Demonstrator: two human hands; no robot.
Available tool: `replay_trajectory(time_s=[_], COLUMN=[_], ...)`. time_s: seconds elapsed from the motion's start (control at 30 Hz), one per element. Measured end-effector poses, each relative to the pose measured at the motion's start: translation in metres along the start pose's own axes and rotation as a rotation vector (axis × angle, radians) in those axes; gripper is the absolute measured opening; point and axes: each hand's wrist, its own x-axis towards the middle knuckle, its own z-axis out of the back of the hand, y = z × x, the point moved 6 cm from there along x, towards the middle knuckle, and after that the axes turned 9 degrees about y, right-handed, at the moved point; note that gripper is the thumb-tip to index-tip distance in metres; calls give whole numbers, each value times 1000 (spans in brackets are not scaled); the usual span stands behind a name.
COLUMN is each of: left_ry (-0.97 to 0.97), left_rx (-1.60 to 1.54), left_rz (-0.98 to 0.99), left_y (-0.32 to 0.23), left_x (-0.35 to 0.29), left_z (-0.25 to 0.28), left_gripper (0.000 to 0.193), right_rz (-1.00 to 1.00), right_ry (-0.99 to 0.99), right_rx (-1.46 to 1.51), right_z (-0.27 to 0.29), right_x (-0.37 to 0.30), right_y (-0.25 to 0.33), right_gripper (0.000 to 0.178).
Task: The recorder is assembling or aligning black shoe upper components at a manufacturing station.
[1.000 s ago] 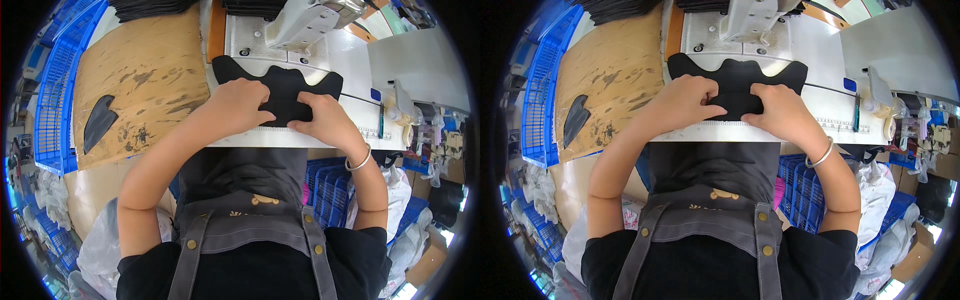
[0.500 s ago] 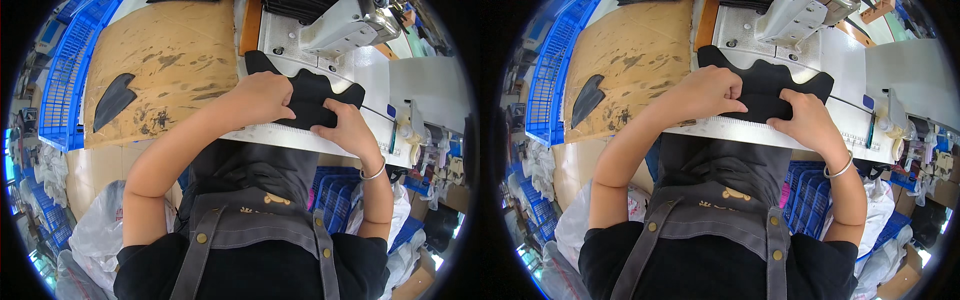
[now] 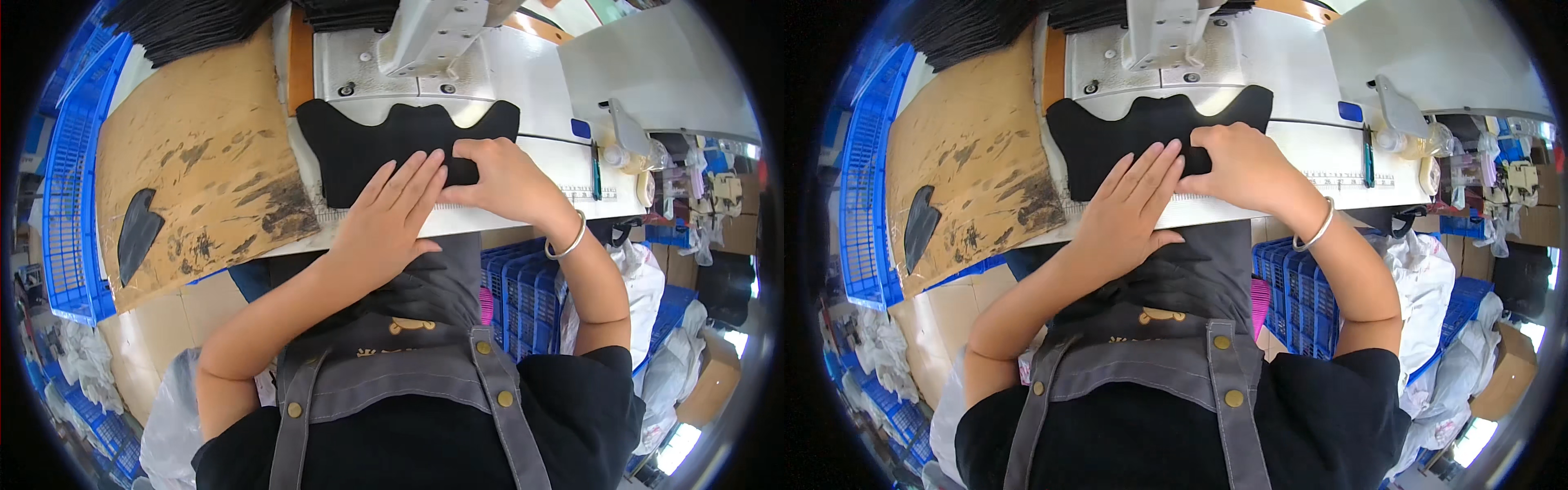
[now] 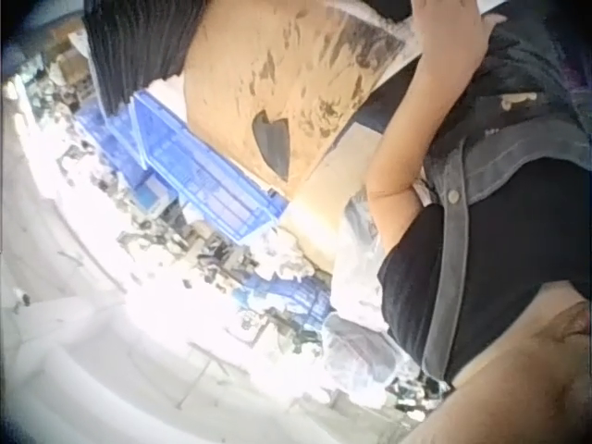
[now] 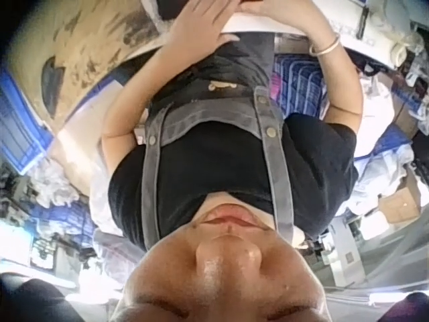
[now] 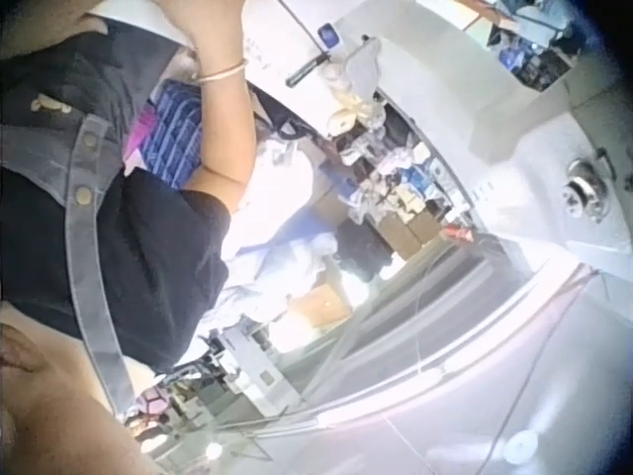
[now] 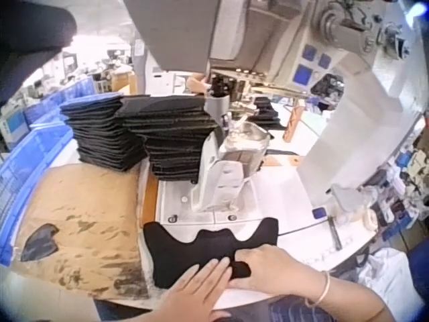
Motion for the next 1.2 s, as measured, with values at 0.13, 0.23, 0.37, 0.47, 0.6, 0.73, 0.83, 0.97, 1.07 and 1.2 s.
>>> replay_trajectory(time_s=[0.13, 0.23, 0.37, 0.47, 0.6, 0.73, 0.83, 0.97, 1.07, 1.2], left_ry=[8, 21, 35, 61, 69, 76, 79, 78, 78, 63], left_rx=[49, 46, 69, 58, 78, 79, 83, 84, 75, 77], left_rz=[15, 16, 19, 34, 26, 34, 37, 37, 35, 25], left_y=[0, 0, -1, 0, -1, -1, -1, -2, -2, -2], left_x=[1, 1, 2, 2, 2, 2, 2, 2, 3, 3], left_z=[-2, -2, -1, -3, -4, -5, -5, -5, -5, -3], left_gripper=[85, 82, 78, 80, 79, 79, 79, 79, 80, 77], right_rz=[-195, -264, -278, -220, -181, -176, -178, -183, -191, -205], right_ry=[245, 205, 173, 132, 97, 70, 51, 41, 33, -11], right_rx=[387, 655, 635, 592, 592, 635, 656, 667, 682, 625], right_z=[0, 0, -1, -1, -3, -3, -5, -7, -6, -7], right_x=[-14, -26, -29, -27, -29, -30, -32, -33, -34, -37], right_y=[-40, -48, -47, -49, -53, -55, -56, -58, -57, -57], right_gripper=[27, 21, 20, 19, 17, 15, 16, 15, 15, 15])
